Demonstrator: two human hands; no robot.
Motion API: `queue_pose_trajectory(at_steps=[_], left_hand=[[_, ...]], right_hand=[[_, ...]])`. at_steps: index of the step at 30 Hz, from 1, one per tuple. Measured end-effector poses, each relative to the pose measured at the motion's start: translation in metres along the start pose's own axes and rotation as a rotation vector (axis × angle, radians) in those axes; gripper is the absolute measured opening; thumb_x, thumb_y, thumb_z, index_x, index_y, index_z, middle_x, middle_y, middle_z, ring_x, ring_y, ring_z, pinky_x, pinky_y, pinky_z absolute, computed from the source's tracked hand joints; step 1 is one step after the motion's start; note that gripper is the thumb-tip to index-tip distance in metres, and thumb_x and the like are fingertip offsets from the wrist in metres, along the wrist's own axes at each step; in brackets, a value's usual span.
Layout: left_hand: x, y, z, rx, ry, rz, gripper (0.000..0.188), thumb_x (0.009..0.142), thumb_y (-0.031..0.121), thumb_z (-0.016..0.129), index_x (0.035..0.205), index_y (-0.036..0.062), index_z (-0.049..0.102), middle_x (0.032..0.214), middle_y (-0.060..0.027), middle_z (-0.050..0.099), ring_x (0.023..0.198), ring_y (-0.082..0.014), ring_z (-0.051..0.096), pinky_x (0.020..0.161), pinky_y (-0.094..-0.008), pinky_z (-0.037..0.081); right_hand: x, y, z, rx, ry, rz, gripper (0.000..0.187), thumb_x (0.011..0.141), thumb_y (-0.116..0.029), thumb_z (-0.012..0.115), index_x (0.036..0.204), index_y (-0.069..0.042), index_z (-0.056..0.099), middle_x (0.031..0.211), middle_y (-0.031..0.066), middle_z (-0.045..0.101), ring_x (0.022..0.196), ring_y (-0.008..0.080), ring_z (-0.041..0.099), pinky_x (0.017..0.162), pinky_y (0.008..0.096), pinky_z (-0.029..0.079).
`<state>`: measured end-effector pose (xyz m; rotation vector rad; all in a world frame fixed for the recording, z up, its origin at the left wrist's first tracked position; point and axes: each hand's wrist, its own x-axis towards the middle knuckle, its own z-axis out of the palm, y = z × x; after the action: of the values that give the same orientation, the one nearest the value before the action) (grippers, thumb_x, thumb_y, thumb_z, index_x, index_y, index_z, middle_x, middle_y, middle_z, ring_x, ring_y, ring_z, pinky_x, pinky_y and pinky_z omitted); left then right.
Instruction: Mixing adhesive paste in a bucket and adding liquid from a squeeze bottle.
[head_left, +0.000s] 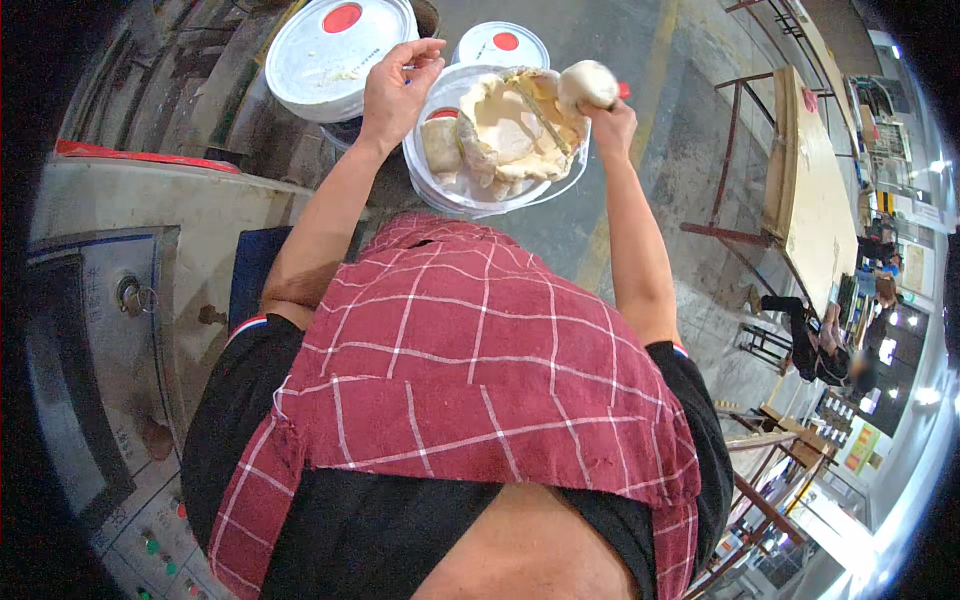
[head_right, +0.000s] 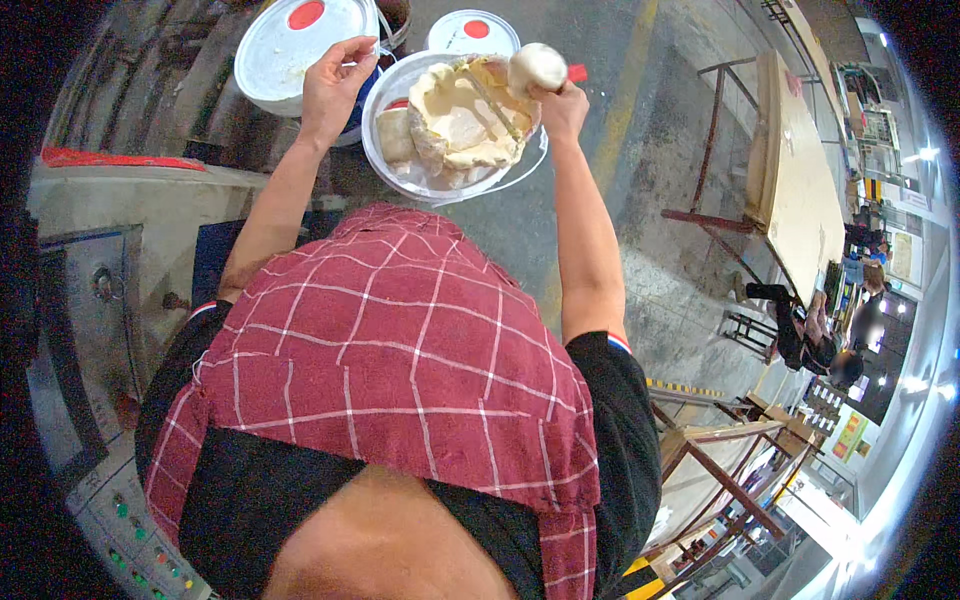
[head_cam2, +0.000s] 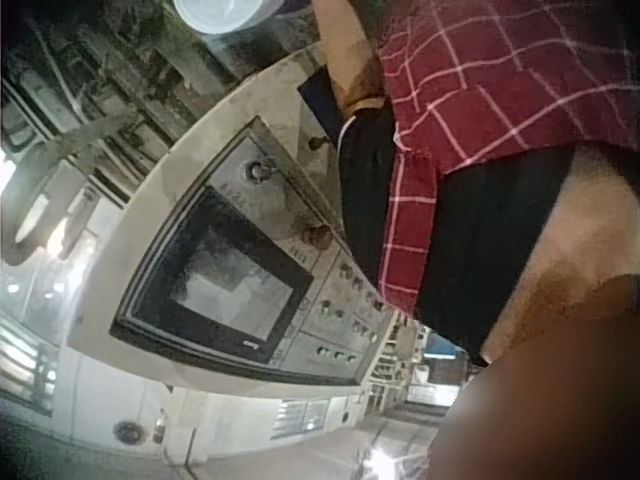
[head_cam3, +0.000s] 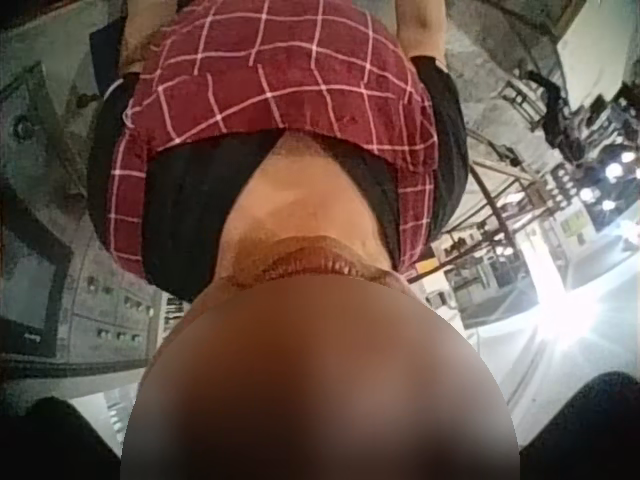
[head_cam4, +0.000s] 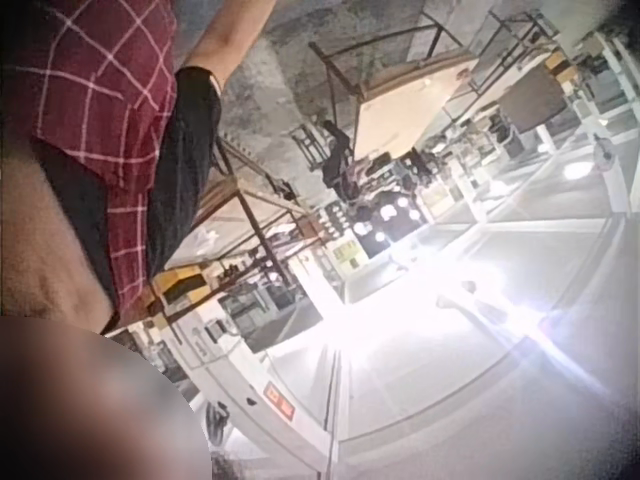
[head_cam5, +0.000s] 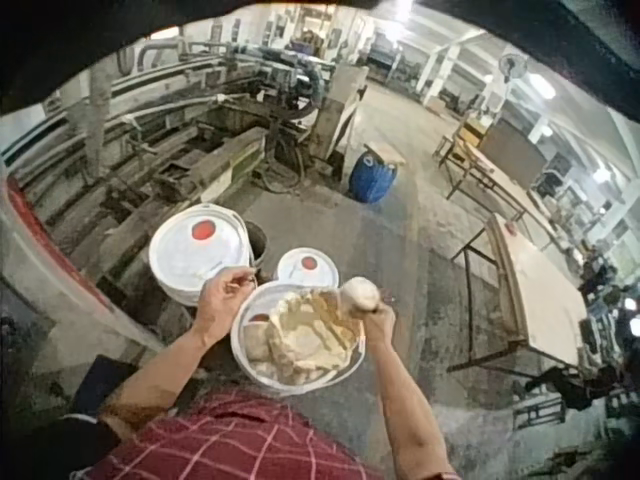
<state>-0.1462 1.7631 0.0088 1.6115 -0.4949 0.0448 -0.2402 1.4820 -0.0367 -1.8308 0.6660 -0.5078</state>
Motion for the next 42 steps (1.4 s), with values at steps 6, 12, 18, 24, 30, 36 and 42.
queue_pose_trajectory(at_steps=[6,12,18,24,30,36,42], left_hand=[[-0.008,0.001,-0.004,0.004,0.001,-0.031,0.021,0.076,0.009,0.058,0.097,0.0069,0.059,0.086,-0.0034,0.059,0.078,-0.0097,0.054,0.068,-0.0238,0.044],[-0.007,0.009,-0.001,0.036,0.010,0.002,0.022,0.076,0.009,0.058,0.098,0.0052,0.059,0.086,-0.0038,0.059,0.077,-0.0098,0.054,0.068,-0.0238,0.044],[-0.010,0.009,-0.007,0.030,0.023,-0.029,0.021,0.077,0.010,0.058,0.098,0.0069,0.059,0.086,-0.0045,0.059,0.077,-0.0106,0.055,0.068,-0.0243,0.044],[-0.014,0.008,0.000,0.037,0.000,-0.007,0.022,0.077,0.011,0.057,0.099,0.0071,0.059,0.085,-0.0032,0.059,0.075,-0.0099,0.054,0.068,-0.0239,0.044],[-0.001,-0.004,0.011,0.030,-0.098,-0.019,0.024,0.077,0.010,0.057,0.100,0.0045,0.057,0.087,-0.0040,0.059,0.078,-0.0116,0.054,0.071,-0.0232,0.043],[0.009,-0.003,0.066,0.134,-0.528,0.089,0.035,0.074,0.021,0.063,0.103,0.0026,0.056,0.088,-0.0056,0.059,0.084,-0.0145,0.053,0.085,-0.0311,0.038],[0.012,-0.021,0.075,0.089,-0.779,-0.025,0.021,0.073,0.017,0.064,0.089,0.0038,0.060,0.085,-0.0057,0.061,0.084,-0.0136,0.053,0.085,-0.0305,0.039]], right_hand=[[-0.005,0.000,-0.004,0.203,0.037,0.027,0.017,0.064,-0.004,0.068,0.081,0.000,0.065,0.075,0.0040,0.063,0.069,0.0133,0.059,0.060,0.0229,0.044],[-0.003,0.005,-0.003,-0.164,0.055,-0.151,0.026,0.063,-0.006,0.067,0.087,0.004,0.062,0.082,0.0053,0.062,0.073,0.0135,0.058,0.062,0.0244,0.045],[-0.011,-0.010,-0.011,0.346,0.061,0.108,0.023,0.064,-0.005,0.069,0.085,0.003,0.061,0.075,0.0035,0.060,0.061,0.0106,0.053,0.053,0.0231,0.043],[-0.032,-0.023,0.000,-0.398,0.035,-0.196,0.025,0.063,-0.007,0.068,0.086,0.003,0.063,0.077,0.0045,0.063,0.068,0.0119,0.057,0.063,0.0246,0.045],[-0.021,0.006,-0.006,0.074,0.031,-0.069,0.022,0.065,-0.004,0.068,0.086,0.001,0.063,0.077,0.0028,0.062,0.068,0.0093,0.056,0.059,0.0221,0.044],[-0.058,-0.045,0.012,0.052,-0.143,-0.299,0.020,0.068,-0.002,0.066,0.088,0.001,0.062,0.082,0.0022,0.063,0.076,0.0078,0.057,0.067,0.0224,0.045],[-0.063,-0.050,0.024,-0.178,-0.084,-0.392,0.027,0.063,-0.007,0.066,0.089,-0.006,0.062,0.080,0.0114,0.063,0.075,0.0199,0.061,0.067,0.0286,0.046]])
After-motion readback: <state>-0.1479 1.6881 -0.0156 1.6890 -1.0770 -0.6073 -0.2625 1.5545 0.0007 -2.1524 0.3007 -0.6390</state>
